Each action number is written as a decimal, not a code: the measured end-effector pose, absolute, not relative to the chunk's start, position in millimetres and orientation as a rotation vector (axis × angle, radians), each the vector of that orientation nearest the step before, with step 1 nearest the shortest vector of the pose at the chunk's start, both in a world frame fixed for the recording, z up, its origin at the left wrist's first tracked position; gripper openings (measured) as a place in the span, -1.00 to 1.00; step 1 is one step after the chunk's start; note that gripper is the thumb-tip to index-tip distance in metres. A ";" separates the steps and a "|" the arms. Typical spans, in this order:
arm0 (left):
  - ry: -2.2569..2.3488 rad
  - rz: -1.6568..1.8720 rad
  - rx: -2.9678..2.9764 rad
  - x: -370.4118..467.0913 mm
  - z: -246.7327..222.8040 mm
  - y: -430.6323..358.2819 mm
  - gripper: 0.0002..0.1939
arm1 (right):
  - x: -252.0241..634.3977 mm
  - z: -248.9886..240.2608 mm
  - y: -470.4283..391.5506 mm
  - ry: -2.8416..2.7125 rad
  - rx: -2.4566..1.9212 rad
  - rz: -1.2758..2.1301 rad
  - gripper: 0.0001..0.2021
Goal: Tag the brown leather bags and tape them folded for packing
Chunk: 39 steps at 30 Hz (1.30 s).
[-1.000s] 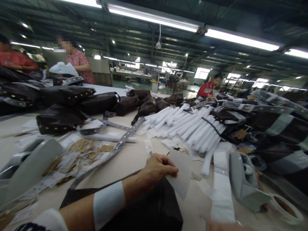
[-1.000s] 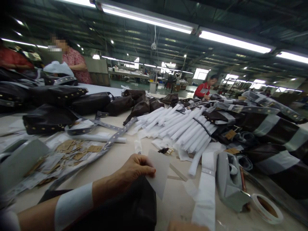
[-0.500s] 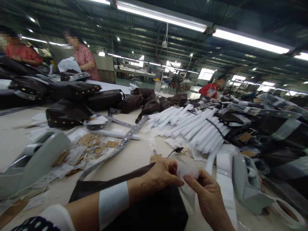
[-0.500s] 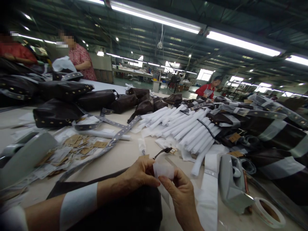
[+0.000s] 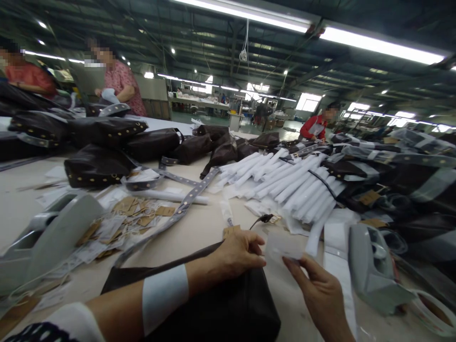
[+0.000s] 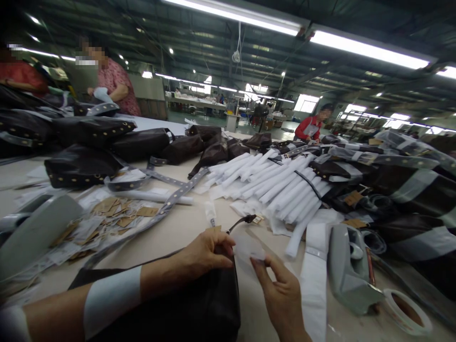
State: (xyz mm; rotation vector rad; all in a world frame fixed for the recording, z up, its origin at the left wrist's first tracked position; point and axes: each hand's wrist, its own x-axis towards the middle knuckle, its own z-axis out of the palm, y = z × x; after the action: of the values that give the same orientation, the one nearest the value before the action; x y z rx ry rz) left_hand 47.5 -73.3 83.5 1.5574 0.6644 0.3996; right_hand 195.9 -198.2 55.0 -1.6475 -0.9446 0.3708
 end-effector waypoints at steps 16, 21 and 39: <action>1.053 -0.022 2.625 202.7 51.6 -5.9 -0.67 | 281.2 36.7 -238.1 -1.179 -1.740 -0.177 -0.77; 1.099 -0.090 2.564 232.1 31.8 10.1 -0.71 | 300.6 28.3 -250.2 -1.393 -1.705 -0.239 -0.90; 0.237 -0.177 1.425 195.6 102.2 -8.0 -0.59 | 329.2 41.6 -228.8 -1.388 -1.705 -0.787 -0.87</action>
State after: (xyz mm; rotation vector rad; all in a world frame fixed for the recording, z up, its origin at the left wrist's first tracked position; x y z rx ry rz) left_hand 195.6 -8.0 102.2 1.4252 0.2370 -0.1773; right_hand 329.2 -228.8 41.6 -1.7049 -1.3877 -0.7866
